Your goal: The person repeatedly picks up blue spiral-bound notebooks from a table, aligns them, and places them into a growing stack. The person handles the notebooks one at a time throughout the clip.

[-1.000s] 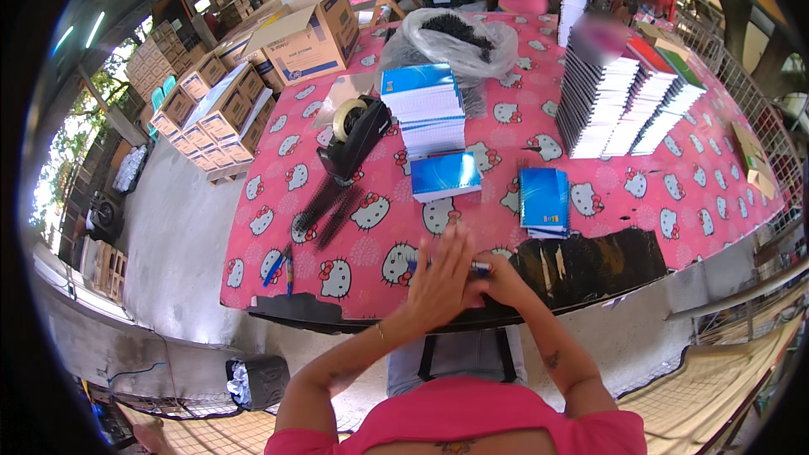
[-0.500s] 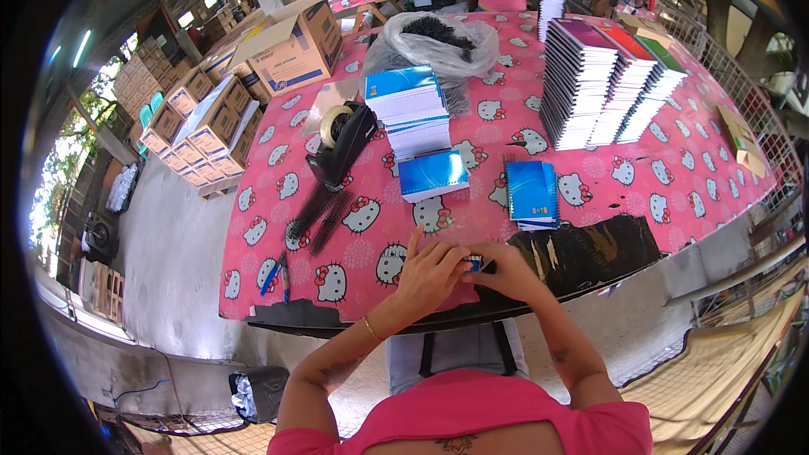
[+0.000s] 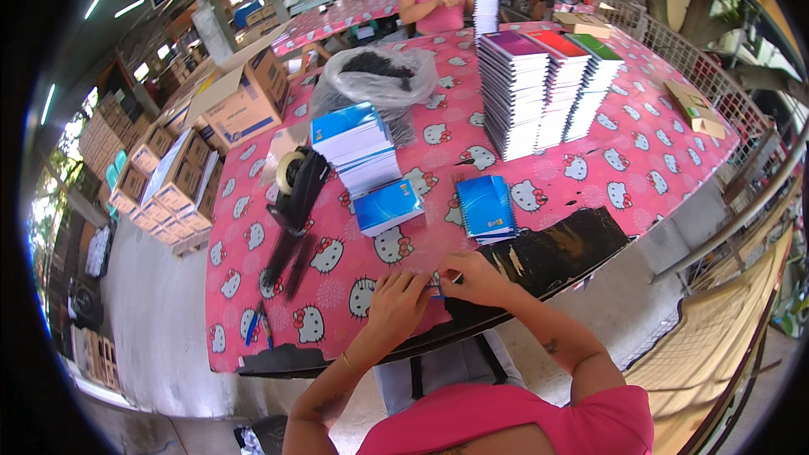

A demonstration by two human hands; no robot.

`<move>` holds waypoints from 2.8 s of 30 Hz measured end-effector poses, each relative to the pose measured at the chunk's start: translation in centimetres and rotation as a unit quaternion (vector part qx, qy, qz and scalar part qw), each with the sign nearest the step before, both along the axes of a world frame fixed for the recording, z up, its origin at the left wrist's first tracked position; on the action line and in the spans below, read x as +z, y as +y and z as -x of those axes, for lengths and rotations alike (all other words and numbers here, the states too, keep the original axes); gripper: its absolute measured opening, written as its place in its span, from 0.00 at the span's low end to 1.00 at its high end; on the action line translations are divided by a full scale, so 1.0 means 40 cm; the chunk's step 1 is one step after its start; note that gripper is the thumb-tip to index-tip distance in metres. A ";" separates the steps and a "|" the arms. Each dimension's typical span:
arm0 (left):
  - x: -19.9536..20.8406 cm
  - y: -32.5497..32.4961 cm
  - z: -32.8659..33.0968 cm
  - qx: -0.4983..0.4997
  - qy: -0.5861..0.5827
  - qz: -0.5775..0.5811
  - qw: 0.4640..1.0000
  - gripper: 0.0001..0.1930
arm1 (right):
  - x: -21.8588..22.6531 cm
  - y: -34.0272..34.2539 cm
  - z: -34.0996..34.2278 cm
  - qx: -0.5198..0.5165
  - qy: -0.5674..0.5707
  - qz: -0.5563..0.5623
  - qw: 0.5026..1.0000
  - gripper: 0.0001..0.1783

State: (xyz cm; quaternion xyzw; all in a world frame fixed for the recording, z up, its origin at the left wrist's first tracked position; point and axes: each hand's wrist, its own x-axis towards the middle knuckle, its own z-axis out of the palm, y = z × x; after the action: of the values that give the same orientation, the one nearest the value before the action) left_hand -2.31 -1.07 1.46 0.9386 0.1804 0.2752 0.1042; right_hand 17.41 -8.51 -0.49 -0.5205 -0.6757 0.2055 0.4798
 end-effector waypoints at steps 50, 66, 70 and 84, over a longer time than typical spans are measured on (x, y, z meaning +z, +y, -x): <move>-0.113 0.333 0.275 0.345 -0.204 0.421 0.814 0.12 | -0.120 0.054 0.048 0.000 0.275 0.162 0.948 0.16; -0.106 0.366 0.319 0.135 -0.281 0.777 0.547 0.15 | -0.114 0.047 0.058 0.000 0.299 0.166 0.940 0.15; -0.117 0.370 0.318 0.151 -0.311 0.784 0.516 0.16 | -0.128 0.051 0.056 -0.013 0.267 0.165 0.949 0.15; -0.130 0.362 0.343 0.061 -0.334 0.818 0.465 0.21 | -0.116 0.044 0.059 -0.018 0.278 0.185 0.943 0.15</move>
State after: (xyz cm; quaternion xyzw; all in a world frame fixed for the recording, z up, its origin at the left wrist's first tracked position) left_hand -16.02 13.39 -3.75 0.2481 0.3309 0.3004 0.8595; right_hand 15.04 -6.74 -5.13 -0.5346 -0.4563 0.4544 0.5474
